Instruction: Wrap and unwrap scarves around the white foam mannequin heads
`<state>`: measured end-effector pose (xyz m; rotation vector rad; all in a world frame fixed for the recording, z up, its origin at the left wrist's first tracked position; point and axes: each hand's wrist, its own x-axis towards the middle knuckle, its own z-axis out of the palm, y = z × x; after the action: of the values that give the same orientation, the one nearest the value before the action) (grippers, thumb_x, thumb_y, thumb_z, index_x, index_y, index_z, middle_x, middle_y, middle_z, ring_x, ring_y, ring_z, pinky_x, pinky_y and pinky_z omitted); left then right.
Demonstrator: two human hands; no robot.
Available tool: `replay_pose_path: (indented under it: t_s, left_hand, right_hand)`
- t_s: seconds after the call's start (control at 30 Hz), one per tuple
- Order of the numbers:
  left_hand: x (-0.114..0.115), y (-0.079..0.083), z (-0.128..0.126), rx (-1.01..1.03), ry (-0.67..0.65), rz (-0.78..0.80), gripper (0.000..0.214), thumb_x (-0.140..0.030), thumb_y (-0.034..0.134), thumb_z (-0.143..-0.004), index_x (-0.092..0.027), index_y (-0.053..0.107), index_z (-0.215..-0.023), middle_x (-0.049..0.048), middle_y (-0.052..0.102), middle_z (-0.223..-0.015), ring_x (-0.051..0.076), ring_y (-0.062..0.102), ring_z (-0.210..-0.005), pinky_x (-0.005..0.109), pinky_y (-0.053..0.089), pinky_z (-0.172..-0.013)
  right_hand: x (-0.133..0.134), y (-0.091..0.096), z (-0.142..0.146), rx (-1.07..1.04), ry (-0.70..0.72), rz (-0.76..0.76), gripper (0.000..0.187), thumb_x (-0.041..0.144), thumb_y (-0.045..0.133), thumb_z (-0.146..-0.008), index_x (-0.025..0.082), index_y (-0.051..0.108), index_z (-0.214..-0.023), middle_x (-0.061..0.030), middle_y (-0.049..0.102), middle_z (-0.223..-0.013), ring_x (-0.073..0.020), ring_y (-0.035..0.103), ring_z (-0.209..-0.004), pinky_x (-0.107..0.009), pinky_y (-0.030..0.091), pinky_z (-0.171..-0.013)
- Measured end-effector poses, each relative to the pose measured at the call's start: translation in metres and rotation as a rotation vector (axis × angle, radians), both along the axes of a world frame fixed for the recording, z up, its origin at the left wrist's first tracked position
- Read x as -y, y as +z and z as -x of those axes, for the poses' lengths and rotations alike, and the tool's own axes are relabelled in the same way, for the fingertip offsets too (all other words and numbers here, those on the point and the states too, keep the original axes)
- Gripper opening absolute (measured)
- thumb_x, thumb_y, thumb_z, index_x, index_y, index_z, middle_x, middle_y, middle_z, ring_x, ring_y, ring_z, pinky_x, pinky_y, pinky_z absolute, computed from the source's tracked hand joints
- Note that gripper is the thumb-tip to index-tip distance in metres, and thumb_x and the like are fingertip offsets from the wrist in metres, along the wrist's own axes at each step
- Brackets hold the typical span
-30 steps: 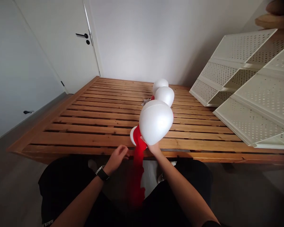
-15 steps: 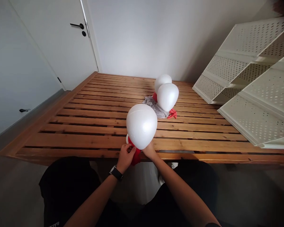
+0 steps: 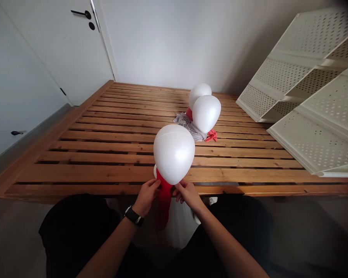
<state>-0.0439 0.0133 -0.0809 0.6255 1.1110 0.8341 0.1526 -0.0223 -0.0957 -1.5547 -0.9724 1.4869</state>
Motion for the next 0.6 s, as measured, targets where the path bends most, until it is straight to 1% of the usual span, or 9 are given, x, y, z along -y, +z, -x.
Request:
replay_pose_path:
  t_s: [0.07,0.13,0.2,0.3,0.37,0.43,0.5,0.6]
  left_hand:
    - [-0.001,0.002,0.003,-0.051,-0.094,-0.056,0.05,-0.057,0.09,-0.066,-0.015,0.072,-0.086,0.0015,0.068,-0.076,0.009,0.056,-0.057,0.021,0.039,-0.052]
    - [-0.002,0.003,0.002,-0.099,-0.174,-0.082,0.051,-0.062,0.086,-0.069,-0.015,0.072,-0.084,0.0016,0.067,-0.072,0.009,0.053,-0.055,0.022,0.036,-0.05]
    - [-0.001,0.003,-0.002,-0.116,-0.2,-0.078,0.054,-0.066,0.083,-0.071,-0.015,0.073,-0.087,0.0036,0.07,-0.074,0.011,0.055,-0.057,0.023,0.038,-0.052]
    - [0.001,0.002,-0.01,-0.107,-0.189,-0.11,0.057,-0.068,0.082,-0.071,-0.015,0.075,-0.09,0.0064,0.074,-0.081,0.016,0.061,-0.065,0.026,0.044,-0.059]
    - [0.003,0.001,-0.015,-0.125,-0.183,-0.148,0.057,-0.068,0.083,-0.07,-0.015,0.075,-0.09,0.007,0.075,-0.081,0.018,0.062,-0.067,0.027,0.045,-0.06]
    - [0.004,0.0,-0.018,-0.155,-0.153,-0.185,0.056,-0.067,0.084,-0.069,-0.015,0.074,-0.088,0.0068,0.074,-0.08,0.018,0.062,-0.067,0.027,0.044,-0.059]
    - [0.006,-0.001,-0.02,-0.181,-0.102,-0.214,0.054,-0.065,0.085,-0.068,-0.015,0.072,-0.082,0.0049,0.071,-0.073,0.016,0.059,-0.062,0.027,0.043,-0.057]
    - [0.005,-0.004,-0.022,-0.237,-0.057,-0.226,0.048,-0.061,0.081,-0.073,-0.016,0.065,-0.072,-0.0002,0.061,-0.058,0.013,0.049,-0.052,0.025,0.035,-0.05]
  right_hand:
    - [-0.002,0.002,0.005,-0.076,-0.033,0.07,0.046,0.063,0.07,-0.081,0.018,0.067,-0.071,-0.0061,0.072,-0.07,-0.0122,0.057,-0.045,-0.023,0.035,-0.04]
    - [-0.005,0.002,0.01,-0.108,-0.07,0.102,0.04,0.056,0.072,-0.08,0.019,0.065,-0.067,-0.006,0.072,-0.067,-0.0112,0.057,-0.046,-0.022,0.037,-0.042]
    - [-0.005,0.001,0.016,-0.121,-0.08,0.113,0.037,0.053,0.072,-0.08,0.02,0.064,-0.066,-0.0057,0.071,-0.065,-0.0119,0.058,-0.047,-0.022,0.04,-0.044]
    - [-0.003,-0.001,0.024,-0.14,-0.083,0.122,0.035,0.053,0.072,-0.08,0.021,0.063,-0.069,-0.0043,0.069,-0.062,-0.0146,0.06,-0.049,-0.024,0.042,-0.045]
    - [-0.001,0.0,0.028,-0.145,-0.074,0.116,0.036,0.054,0.072,-0.081,0.021,0.062,-0.068,-0.0034,0.066,-0.059,-0.0154,0.059,-0.048,-0.024,0.038,-0.043]
    - [0.0,0.001,0.031,-0.157,-0.042,0.11,0.037,0.054,0.071,-0.081,0.021,0.063,-0.066,-0.0032,0.064,-0.058,-0.0147,0.055,-0.044,-0.024,0.029,-0.039]
    - [0.001,0.003,0.033,-0.18,-0.001,0.114,0.037,0.053,0.071,-0.081,0.021,0.063,-0.063,-0.0035,0.063,-0.056,-0.0138,0.052,-0.042,-0.025,0.025,-0.038]
    - [0.002,0.004,0.035,-0.232,-0.001,0.137,0.032,0.049,0.068,-0.079,0.021,0.062,-0.063,-0.005,0.067,-0.061,-0.0127,0.053,-0.043,-0.024,0.029,-0.039]
